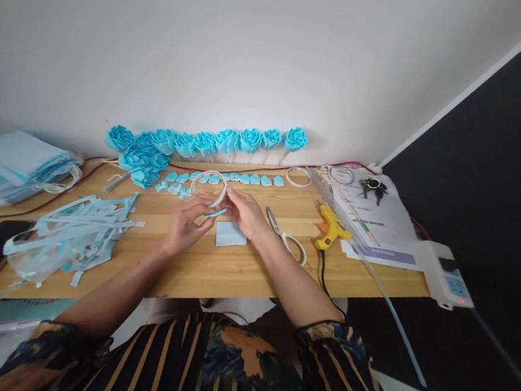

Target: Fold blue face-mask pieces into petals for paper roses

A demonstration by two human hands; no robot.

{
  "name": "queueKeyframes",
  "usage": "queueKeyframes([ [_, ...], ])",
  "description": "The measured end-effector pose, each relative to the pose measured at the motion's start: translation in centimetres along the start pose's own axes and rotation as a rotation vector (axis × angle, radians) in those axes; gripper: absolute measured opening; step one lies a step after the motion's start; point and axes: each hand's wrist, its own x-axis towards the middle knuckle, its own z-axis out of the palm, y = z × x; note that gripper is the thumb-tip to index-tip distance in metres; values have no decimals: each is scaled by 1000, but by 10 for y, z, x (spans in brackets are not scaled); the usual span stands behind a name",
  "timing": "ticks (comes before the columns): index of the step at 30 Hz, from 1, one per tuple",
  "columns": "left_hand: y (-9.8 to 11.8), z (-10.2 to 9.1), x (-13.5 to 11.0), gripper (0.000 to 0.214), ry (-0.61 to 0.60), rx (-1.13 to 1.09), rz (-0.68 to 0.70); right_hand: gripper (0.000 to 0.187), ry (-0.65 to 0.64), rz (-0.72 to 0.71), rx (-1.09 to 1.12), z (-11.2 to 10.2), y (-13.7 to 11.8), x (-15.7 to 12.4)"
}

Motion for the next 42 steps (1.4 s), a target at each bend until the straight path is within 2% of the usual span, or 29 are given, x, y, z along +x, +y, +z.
queueKeyframes([
  [4,-2,-2,-1,6,4,49,-19,31,-38,18,-33,-5,-3,1],
  [9,-3,0,-2,5,-17,31,-39,31,-89,86,9,1,-4,-3],
  [20,0,3,-2,7,-33,25,-15,26,-80,66,54,8,-7,-6],
  [32,-4,0,-3,6,2,33,-36,33,-88,80,19,-3,-2,1],
  [42,-2,2,-4,8,-49,26,-56,26,-55,80,13,7,-6,-6],
])
